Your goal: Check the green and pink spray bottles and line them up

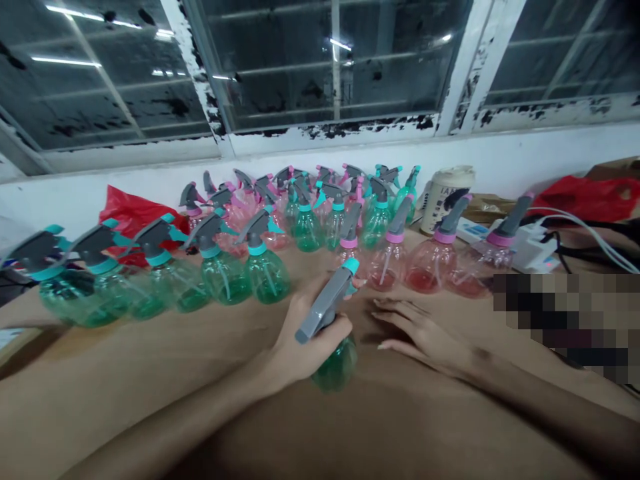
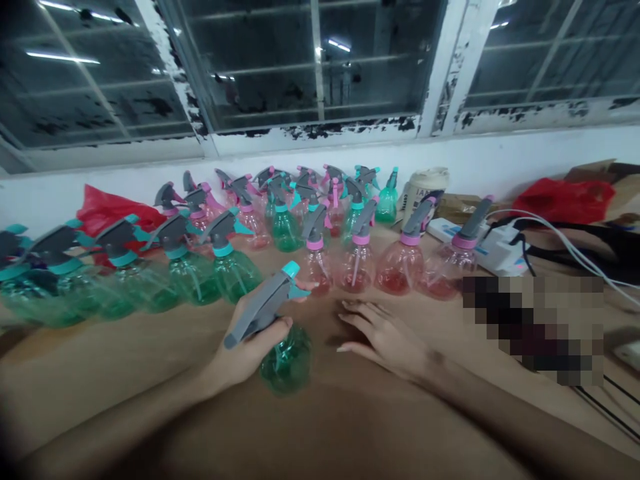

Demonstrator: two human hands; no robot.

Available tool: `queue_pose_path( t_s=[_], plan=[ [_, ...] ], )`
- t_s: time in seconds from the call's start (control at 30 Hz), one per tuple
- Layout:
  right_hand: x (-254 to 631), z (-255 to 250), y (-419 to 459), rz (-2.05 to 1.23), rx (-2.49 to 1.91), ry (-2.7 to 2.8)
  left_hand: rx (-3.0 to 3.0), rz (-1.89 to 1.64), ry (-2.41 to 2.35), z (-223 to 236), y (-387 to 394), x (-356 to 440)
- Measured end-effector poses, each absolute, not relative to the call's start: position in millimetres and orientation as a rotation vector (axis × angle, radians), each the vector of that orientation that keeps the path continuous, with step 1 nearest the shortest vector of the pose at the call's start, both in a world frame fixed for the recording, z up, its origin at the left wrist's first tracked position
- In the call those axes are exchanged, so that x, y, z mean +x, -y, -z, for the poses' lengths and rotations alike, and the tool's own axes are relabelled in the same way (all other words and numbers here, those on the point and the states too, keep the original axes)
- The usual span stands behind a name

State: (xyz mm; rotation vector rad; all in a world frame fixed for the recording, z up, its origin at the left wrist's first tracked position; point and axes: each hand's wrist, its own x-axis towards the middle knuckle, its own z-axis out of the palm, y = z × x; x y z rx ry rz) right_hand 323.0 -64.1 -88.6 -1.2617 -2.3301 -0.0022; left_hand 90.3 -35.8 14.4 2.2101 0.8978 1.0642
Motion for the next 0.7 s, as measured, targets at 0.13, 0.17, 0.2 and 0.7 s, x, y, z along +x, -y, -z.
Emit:
queue_pose_path(
  t_s=[0.13,0.17,0.2,0.7],
  plan=[
    [327,91,57,0.016,-1.290,2.341,2.164,-1.040,-0.844,-15,29,96],
    [326,91,55,0.028,-1.286,2.344,2.154,-1.035,-0.849,-15,27,97],
    [325,91,53,0.033,-1.282,2.351,2.143,-1.028,-0.856,-15,26,98],
    [323,96,48,-0.131,-1.258,2.346,2.177,-0.882,-0.787,-23,20,97]
  ],
)
